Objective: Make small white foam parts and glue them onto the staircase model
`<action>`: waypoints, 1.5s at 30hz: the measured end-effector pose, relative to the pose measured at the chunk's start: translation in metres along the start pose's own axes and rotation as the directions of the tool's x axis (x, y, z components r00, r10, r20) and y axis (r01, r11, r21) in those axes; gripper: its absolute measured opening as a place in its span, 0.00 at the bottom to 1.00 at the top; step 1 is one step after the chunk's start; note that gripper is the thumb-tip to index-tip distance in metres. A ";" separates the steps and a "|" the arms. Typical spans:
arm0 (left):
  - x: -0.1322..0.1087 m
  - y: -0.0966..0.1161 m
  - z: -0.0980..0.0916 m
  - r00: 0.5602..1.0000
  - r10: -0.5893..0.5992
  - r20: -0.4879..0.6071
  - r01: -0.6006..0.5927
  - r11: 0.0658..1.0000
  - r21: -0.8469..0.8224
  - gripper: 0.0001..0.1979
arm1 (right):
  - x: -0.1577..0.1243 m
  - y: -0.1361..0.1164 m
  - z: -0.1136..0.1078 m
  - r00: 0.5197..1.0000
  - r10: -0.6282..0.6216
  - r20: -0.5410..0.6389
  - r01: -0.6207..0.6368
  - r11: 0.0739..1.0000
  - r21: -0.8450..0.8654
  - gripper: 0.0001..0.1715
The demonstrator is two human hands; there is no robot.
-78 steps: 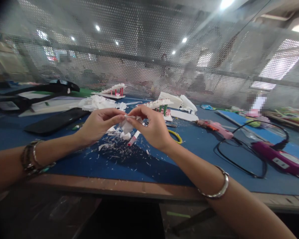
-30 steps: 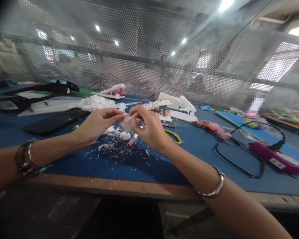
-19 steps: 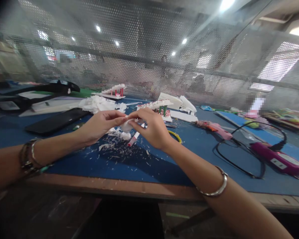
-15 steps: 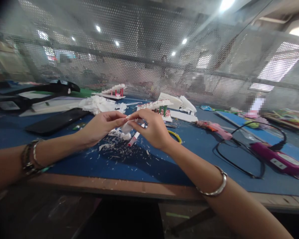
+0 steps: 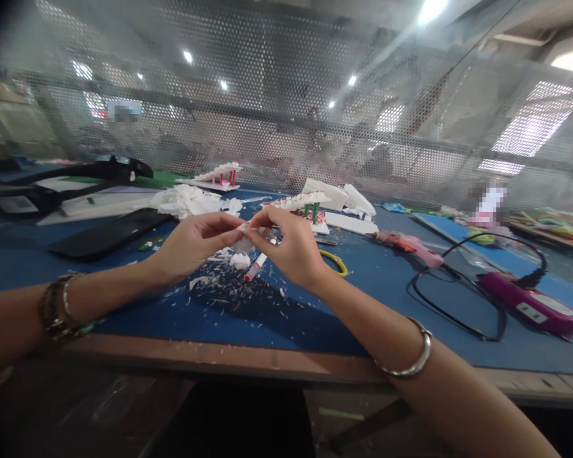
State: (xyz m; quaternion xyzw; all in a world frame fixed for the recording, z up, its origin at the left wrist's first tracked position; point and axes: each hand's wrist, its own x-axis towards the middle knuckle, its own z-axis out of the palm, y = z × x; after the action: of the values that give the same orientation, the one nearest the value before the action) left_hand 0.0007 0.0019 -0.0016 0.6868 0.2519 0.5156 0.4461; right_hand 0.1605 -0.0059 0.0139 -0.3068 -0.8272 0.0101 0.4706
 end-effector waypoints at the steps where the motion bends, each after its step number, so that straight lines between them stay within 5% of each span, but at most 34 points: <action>1: 0.001 -0.001 0.000 1.000 0.006 -0.007 -0.006 1.000 -0.001 0.05 | 0.000 0.000 0.000 1.000 0.017 0.001 -0.017 0.999 0.050 0.04; 12: 0.004 -0.008 -0.004 0.997 0.079 0.017 -0.073 0.970 -0.232 0.06 | 0.002 -0.005 0.002 0.970 0.239 0.054 -0.238 0.867 0.439 0.05; 25: 0.005 -0.006 -0.005 0.997 0.038 0.066 -0.017 0.955 -0.296 0.09 | 0.003 -0.012 0.001 0.969 0.226 0.103 -0.246 0.809 0.535 0.14; 31: 0.003 -0.003 -0.004 0.998 -0.005 0.066 0.021 0.972 -0.235 0.11 | 0.002 -0.012 0.000 0.966 0.216 0.142 -0.258 0.790 0.556 0.14; 36: 0.003 -0.003 -0.002 0.996 0.083 0.024 -0.078 0.980 -0.182 0.08 | 0.002 -0.011 0.000 0.976 0.188 0.110 -0.218 0.843 0.492 0.15; 45: -0.007 0.006 -0.001 0.935 0.350 -0.057 -0.308 0.881 0.360 0.05 | 0.000 -0.005 0.004 0.989 0.145 0.005 -0.134 0.903 0.409 0.13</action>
State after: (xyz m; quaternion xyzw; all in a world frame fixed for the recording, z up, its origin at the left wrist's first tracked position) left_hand -0.0034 -0.0056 0.0004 0.7547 0.2443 0.5720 0.2086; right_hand 0.1549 -0.0092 0.0130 -0.2604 -0.7767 0.2120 0.5329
